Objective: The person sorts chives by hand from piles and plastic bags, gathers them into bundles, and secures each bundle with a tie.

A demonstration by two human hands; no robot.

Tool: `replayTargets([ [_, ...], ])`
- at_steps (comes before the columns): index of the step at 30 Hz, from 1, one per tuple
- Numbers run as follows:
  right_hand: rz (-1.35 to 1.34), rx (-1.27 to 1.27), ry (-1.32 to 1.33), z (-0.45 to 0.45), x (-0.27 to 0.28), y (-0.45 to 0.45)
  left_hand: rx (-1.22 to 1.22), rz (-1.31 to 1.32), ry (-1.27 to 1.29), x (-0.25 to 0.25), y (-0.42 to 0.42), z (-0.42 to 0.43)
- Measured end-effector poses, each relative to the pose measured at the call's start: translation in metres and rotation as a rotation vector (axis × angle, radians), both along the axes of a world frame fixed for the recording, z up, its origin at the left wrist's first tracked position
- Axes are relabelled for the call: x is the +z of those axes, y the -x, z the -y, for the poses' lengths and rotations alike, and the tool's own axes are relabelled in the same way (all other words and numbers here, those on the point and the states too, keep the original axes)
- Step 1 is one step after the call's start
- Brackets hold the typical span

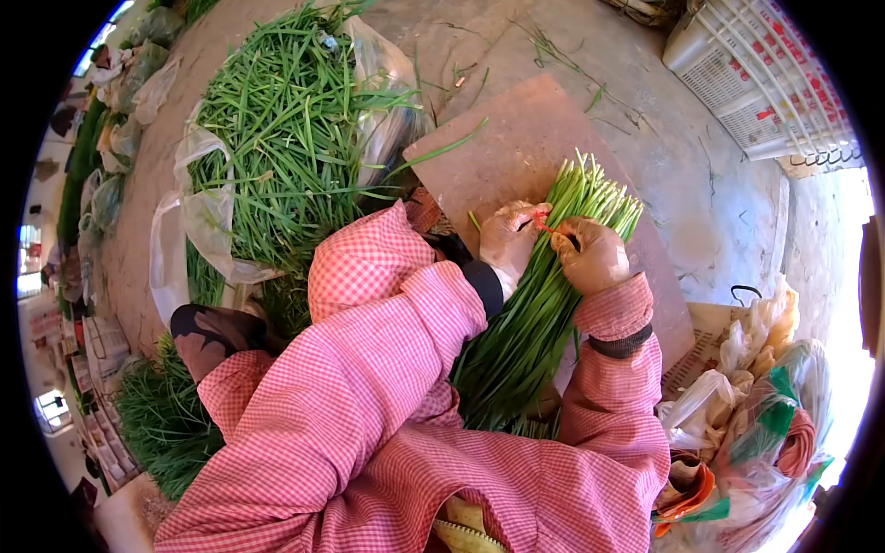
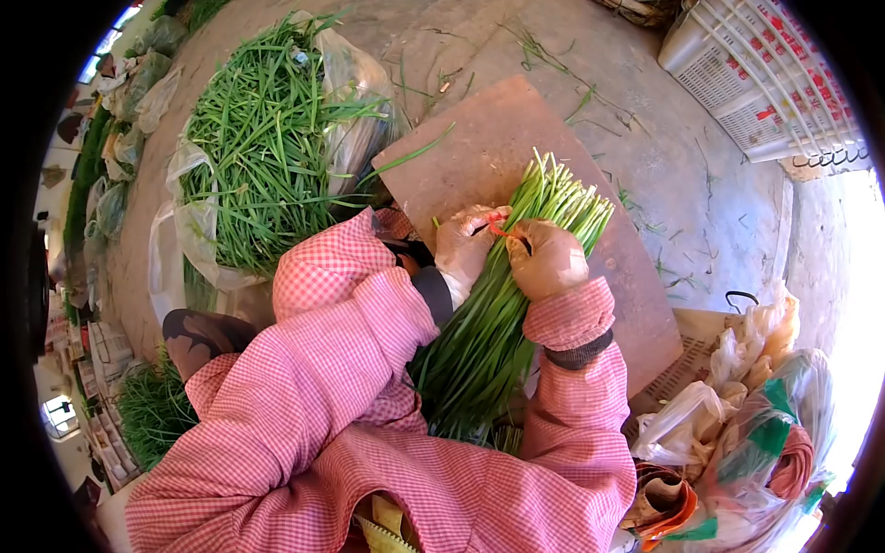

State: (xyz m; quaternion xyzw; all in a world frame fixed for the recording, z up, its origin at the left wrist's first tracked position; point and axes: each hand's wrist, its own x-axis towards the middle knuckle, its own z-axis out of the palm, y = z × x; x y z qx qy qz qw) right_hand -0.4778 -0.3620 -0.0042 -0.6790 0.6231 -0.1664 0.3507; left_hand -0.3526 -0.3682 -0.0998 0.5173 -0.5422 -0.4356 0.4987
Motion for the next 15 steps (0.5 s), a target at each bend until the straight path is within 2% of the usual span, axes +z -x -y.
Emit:
replayTargets([
  [4,-0.024,-0.08,0.115,-0.009,0.002,-0.007,0.018,0.011,-0.027,0.001,0.001,-0.003],
  [6,-0.034,-0.081,0.164,-0.012,0.004,-0.007,0.002,-0.302,-0.341,0.0,0.0,0.003],
  [7,-0.041,-0.062,0.163,-0.013,0.005,-0.006,0.003,-0.302,-0.341,0.004,-0.001,0.005],
  [9,-0.05,-0.043,0.157,-0.013,0.008,-0.005,-0.042,-0.446,-0.519,0.011,-0.003,0.006],
  [15,-0.034,0.036,0.123,-0.011,0.006,-0.003,-0.05,-0.382,-0.406,0.011,-0.002,0.006],
])
